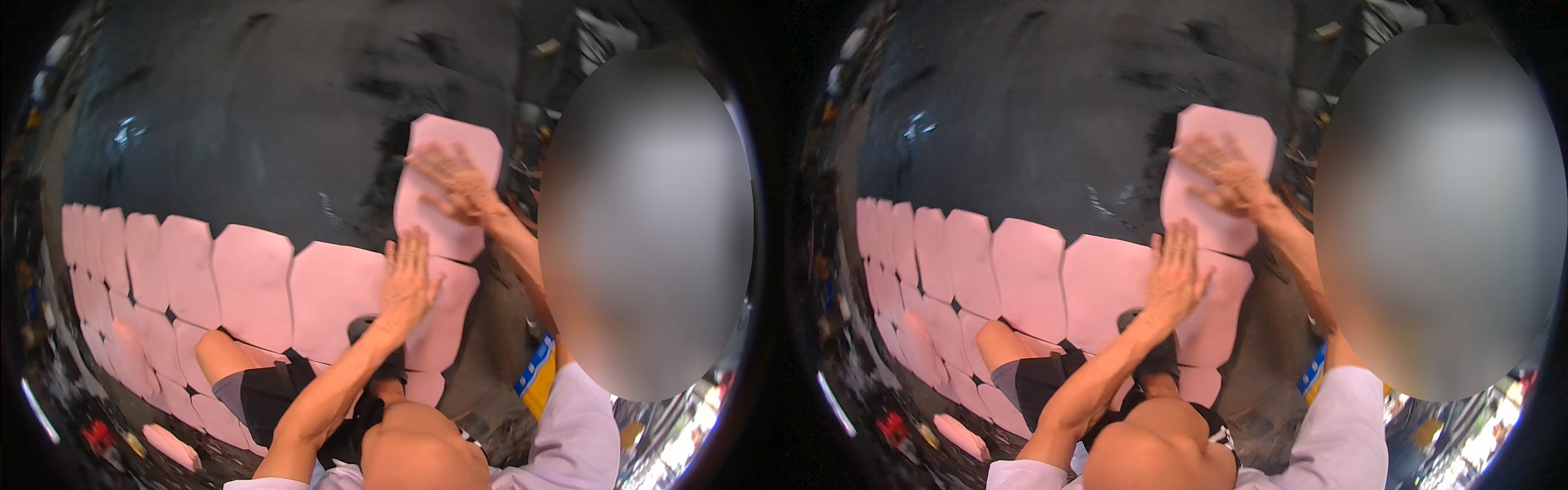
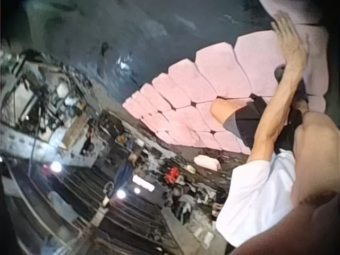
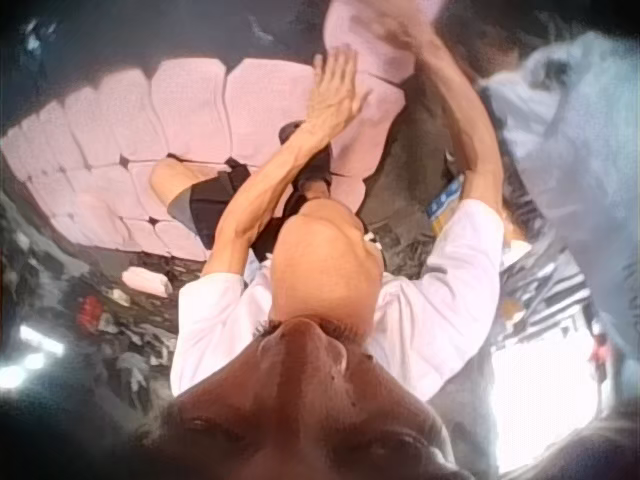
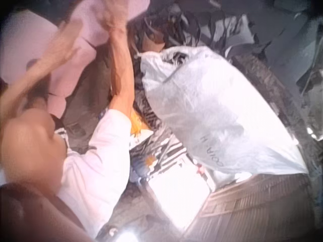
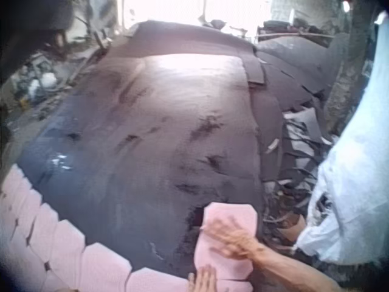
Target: The person sits on the floor and arranges pink paper-like sheets into a tessellated pattern on a dark surface. They repeatedly pick up sheets, place them adjacent to others, and press them down to flatten and align the layout.
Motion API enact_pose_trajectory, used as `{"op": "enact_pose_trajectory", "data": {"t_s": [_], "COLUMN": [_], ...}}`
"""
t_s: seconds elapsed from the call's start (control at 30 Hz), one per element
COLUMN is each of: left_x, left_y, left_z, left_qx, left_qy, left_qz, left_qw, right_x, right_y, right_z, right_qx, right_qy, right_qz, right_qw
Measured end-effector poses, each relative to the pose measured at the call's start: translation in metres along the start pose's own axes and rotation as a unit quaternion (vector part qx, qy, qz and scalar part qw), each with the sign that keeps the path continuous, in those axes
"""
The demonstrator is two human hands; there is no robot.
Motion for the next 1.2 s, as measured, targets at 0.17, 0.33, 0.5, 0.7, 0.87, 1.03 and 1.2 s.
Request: {"op": "enact_pose_trajectory", "data": {"t_s": [0.17,0.33,0.5,0.7,0.87,1.03,1.2], "left_x": [-0.041,-0.226,-0.636,-0.772,-0.729,-0.771,-0.622], "left_y": [0.004,0.157,0.449,0.597,0.619,0.586,0.519], "left_z": [0.071,0.33,0.393,0.417,0.413,0.465,0.544], "left_qx": [-0.04,-0.033,0.032,0.11,-0.008,0.064,0.259], "left_qy": [-0.033,-0.452,-0.583,-0.449,-0.459,-0.606,-0.627], "left_qz": [0.014,0.271,0.577,0.774,0.803,0.73,0.41], "left_qw": [0.999,0.849,0.571,0.434,0.381,0.311,0.61], "right_x": [0.039,-0.052,-0.113,-0.141,-0.148,-0.147,-0.043], "right_y": [-0.038,0.073,0.144,0.137,0.117,0.091,0.192], "right_z": [0.03,-0.054,-0.037,0.014,0.032,0.025,0.052], "right_qx": [0.069,0.005,0.088,0.115,0.061,0.07,0.128], "right_qy": [-0.151,0.02,0.125,0.066,0.046,0.017,0.062], "right_qz": [-0.134,-0.174,-0.147,-0.204,-0.204,-0.151,-0.125], "right_qw": [0.977,0.984,0.977,0.97,0.976,0.986,0.982]}}
Point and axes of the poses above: each hand's wrist, its own x-axis towards the middle knuckle, its own z-axis out of the back of the hand, y = z × x, the point moved 9 cm from there along x, towards the middle knuckle, and after that the axes turned 1 degree about y, right-handed, at the moved point
